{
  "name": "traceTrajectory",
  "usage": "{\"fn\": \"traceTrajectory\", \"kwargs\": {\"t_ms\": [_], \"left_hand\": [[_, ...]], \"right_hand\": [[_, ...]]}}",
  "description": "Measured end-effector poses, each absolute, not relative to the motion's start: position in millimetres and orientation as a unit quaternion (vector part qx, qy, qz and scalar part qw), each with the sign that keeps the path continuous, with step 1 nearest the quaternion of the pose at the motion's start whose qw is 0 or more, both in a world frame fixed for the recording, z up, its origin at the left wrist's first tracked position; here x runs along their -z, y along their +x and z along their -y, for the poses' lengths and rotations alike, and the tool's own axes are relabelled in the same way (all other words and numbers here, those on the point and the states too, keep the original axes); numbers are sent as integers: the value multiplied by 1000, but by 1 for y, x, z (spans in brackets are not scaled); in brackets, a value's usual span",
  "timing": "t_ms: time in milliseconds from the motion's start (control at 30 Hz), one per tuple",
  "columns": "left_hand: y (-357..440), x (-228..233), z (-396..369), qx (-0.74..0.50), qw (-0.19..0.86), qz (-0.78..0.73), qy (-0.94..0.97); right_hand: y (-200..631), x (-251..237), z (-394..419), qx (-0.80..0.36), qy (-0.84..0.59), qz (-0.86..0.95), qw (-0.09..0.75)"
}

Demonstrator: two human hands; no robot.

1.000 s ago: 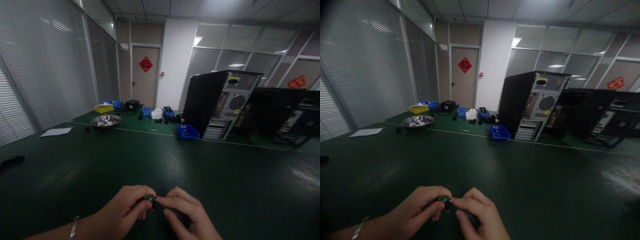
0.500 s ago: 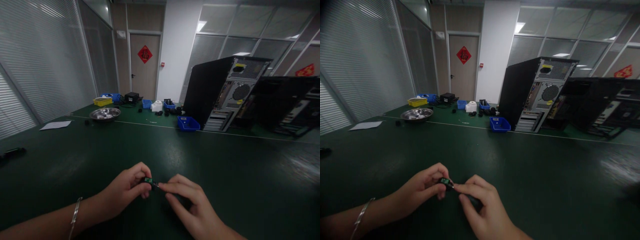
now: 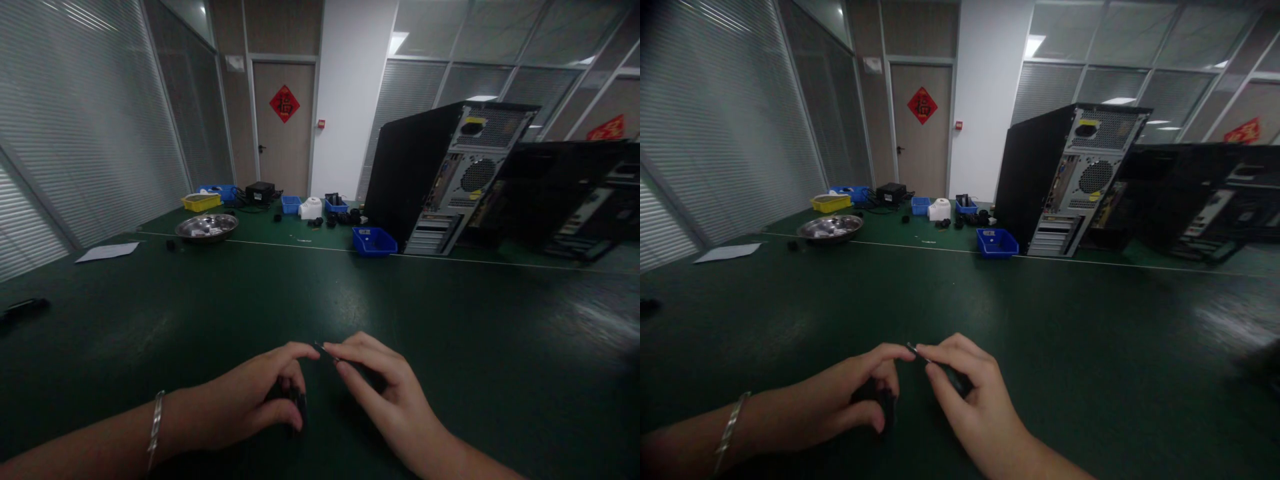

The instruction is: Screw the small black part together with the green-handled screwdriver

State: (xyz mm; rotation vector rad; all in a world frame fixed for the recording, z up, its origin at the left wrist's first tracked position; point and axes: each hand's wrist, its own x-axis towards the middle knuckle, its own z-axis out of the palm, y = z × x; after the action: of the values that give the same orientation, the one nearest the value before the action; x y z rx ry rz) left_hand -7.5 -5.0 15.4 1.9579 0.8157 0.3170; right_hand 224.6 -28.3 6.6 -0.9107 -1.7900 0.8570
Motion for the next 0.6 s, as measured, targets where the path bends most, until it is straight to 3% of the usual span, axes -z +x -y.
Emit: {"fn": "traceTrajectory", "kwargs": {"t_ms": [167,433,600], "left_hand": [[-8,-17,4,-128,398,-311,854],[-6,-18,4,-185,341,-285,876],[-5,-15,6,-159,313,-305,885]], "right_hand": [[225,-5,29,-358,-362,733,451],[226,-5,29,-355,-369,737,441],[228,-8,24,-316,-424,737,421]]}}
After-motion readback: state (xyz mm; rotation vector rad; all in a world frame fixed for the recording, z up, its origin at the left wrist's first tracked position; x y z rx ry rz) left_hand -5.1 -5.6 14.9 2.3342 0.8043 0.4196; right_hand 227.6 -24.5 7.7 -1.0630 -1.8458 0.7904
